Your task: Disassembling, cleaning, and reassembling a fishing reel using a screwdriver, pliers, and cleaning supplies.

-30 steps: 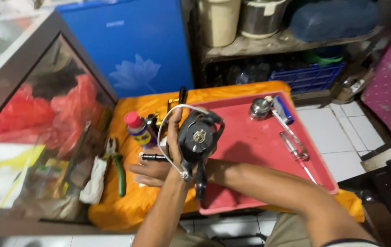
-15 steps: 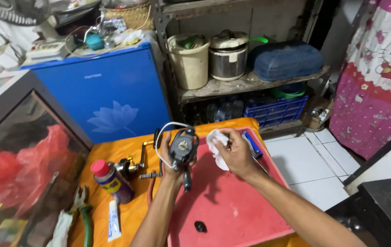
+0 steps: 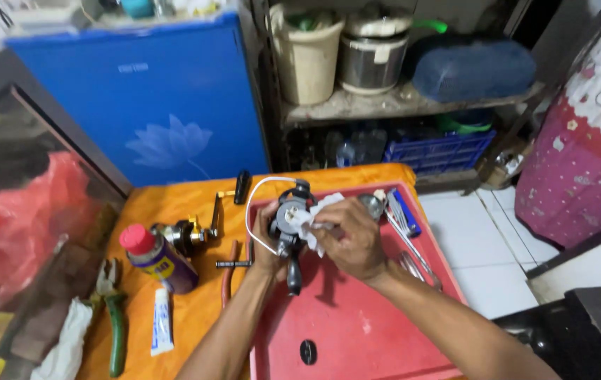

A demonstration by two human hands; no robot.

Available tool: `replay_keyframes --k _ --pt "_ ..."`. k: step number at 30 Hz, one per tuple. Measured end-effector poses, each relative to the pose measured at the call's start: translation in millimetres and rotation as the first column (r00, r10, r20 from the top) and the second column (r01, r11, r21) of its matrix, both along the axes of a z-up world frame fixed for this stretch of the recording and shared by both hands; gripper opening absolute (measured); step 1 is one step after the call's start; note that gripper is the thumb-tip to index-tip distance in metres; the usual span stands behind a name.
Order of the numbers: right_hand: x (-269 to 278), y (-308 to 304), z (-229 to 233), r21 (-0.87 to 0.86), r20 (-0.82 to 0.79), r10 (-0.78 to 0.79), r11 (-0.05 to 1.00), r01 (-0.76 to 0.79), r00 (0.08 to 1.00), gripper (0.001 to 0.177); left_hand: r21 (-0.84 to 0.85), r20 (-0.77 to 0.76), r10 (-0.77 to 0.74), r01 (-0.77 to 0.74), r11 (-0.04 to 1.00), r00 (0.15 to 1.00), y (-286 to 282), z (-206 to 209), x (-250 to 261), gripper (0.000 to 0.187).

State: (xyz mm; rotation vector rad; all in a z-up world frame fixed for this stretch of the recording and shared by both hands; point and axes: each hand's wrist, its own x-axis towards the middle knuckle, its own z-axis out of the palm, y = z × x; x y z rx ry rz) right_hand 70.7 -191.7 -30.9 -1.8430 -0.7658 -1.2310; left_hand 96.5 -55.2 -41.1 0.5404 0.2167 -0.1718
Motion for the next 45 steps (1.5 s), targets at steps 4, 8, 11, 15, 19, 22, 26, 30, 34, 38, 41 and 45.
replay_keyframes --k 4,8,11,15,19,22,26,30,34,38,41,45 --pt "6.6 1.3 -2.6 0.162 -0.019 0.033 0.986 -0.029 0.999 0.012 0.026 0.026 -0.055 0.055 0.998 0.998 2.7 -11.2 10.3 0.027" --pt "1.5 0.9 0.7 0.097 -0.008 0.012 0.995 -0.012 1.000 0.013 0.006 0.152 -0.149 0.150 0.989 0.977 3.2 -21.9 19.8 0.044" --pt "5.5 -4.1 6.6 -0.084 0.099 -0.035 0.996 0.043 0.994 0.019 0.012 0.162 -0.193 0.193 0.981 0.968 3.6 -27.6 26.0 0.042" --pt "8.9 -4.2 -1.8 -0.210 0.149 -0.018 0.977 0.049 0.989 0.036 -0.031 0.107 -0.132 0.136 0.990 0.985 7.1 -2.9 9.9 0.040" --pt "6.8 -2.8 -1.1 -0.273 0.204 -0.035 0.958 0.091 0.978 0.035 -0.042 0.078 -0.159 0.163 0.986 0.984 15.2 -20.2 18.6 0.035" --pt "5.4 -9.3 0.1 -0.302 0.253 -0.027 0.947 0.105 0.967 0.028 -0.044 0.088 -0.150 0.154 0.987 0.985 16.4 -15.2 12.8 0.036" --pt "4.8 -16.6 1.1 -0.331 0.323 0.004 0.937 0.109 0.946 0.012 -0.032 0.099 -0.188 0.192 0.981 0.977 15.2 -21.2 19.0 0.037" --pt "6.9 -21.1 0.9 -0.327 0.325 0.002 0.939 0.110 0.946 0.016 -0.031 0.026 -0.115 0.116 0.993 0.993 11.6 -18.0 18.8 0.028" --pt "5.4 -17.6 20.8 -0.300 0.331 -0.055 0.940 0.160 0.942 0.018 0.015 0.083 -0.079 0.078 0.997 0.993 18.2 -18.1 20.9 0.018" --pt "8.6 -15.2 10.7 -0.327 0.260 -0.114 0.924 0.199 0.959 0.036 0.099 0.098 -0.103 0.093 0.991 0.990 21.1 -27.3 25.1 0.015" --pt "4.4 -15.9 17.8 -0.356 0.244 -0.094 0.917 0.179 0.965 0.041 0.162 0.153 -0.099 0.074 0.984 0.983 8.2 14.5 -1.4 0.015" --pt "18.2 -23.2 0.3 -0.353 0.279 0.009 0.931 0.095 0.960 0.030 0.102 0.171 -0.174 0.158 0.982 0.970 23.8 -61.6 41.8 0.021"
